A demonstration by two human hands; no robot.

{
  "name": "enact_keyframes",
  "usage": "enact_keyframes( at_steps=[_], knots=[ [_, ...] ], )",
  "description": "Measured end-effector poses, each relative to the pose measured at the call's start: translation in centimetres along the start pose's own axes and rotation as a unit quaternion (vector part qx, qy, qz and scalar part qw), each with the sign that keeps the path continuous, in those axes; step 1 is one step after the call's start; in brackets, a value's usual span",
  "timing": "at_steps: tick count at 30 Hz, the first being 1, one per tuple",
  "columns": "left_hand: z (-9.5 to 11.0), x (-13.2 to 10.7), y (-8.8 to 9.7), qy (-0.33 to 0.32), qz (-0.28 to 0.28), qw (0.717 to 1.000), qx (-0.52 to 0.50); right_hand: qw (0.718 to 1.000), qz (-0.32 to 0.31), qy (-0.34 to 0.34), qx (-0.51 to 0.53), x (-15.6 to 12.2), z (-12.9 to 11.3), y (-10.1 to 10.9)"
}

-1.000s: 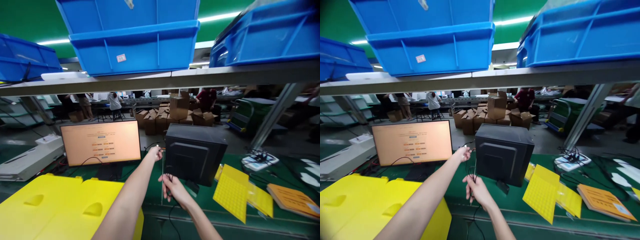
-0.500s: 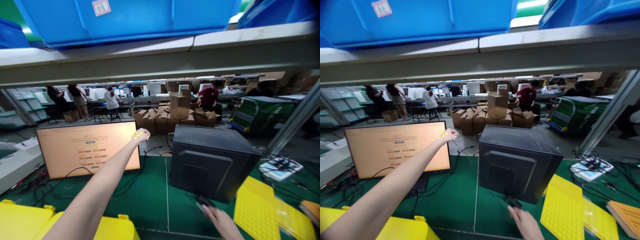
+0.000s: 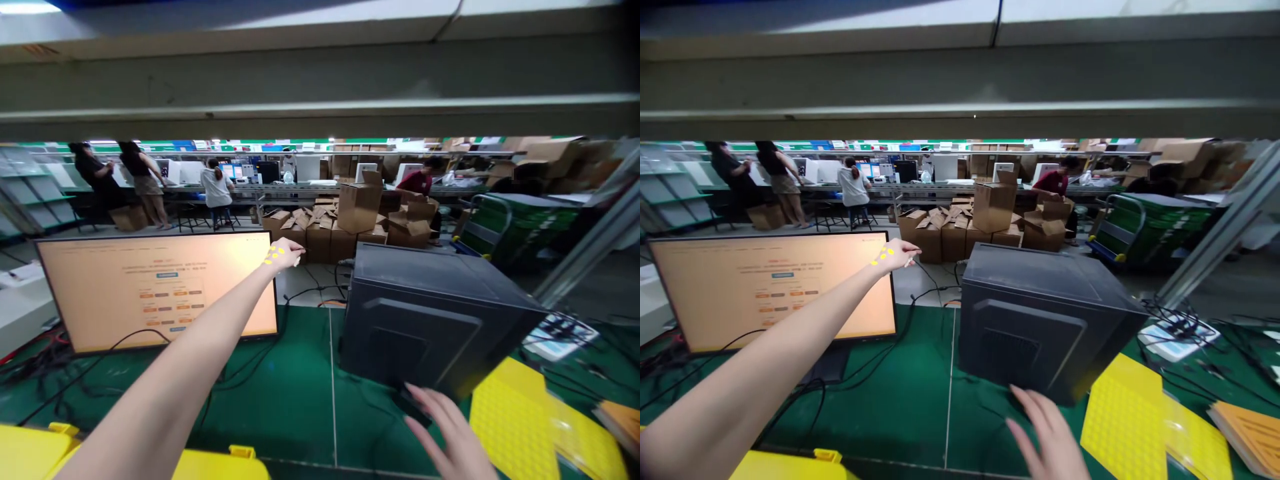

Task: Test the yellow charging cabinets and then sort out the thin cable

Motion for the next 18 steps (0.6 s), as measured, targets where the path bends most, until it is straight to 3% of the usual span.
enact_keyframes(
  at_steps=[2, 3, 4, 8, 12, 18],
  knots=[
    [0.4, -0.5, -0.1, -0.024, -0.004, 1.000, 0.002, 0.992, -0.054, 0.008, 0.117, 3.4, -5.8, -4.4],
    [0.6, -0.9, -0.2, -0.034, -0.007, 0.999, 0.004, 0.973, -0.083, -0.031, 0.214, 5.0, -7.9, -6.8],
    [0.8, -1.3, -0.3, -0.043, -0.010, 0.999, 0.006, 0.933, -0.093, -0.108, 0.330, 6.6, -9.3, -9.1],
    [1.3, -3.4, -0.6, -0.056, -0.028, 0.998, 0.018, 0.846, -0.167, -0.195, 0.466, 12.5, -14.6, -15.9],
    [0.4, -5.5, -1.4, -0.049, -0.093, 0.994, 0.041, 0.788, -0.141, -0.251, 0.544, 17.4, -14.7, -17.9],
    [-2.2, -6.2, -2.9, -0.013, -0.164, 0.980, 0.110, 0.788, -0.078, -0.305, 0.529, 18.7, -11.8, -18.7]
  ],
)
Point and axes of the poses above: each hand's wrist, its own x-axis towards the middle knuckle, its own y-axis out of the back of the hand, z = x × y, the point moved 9 cm from there along x, towards the middle knuckle
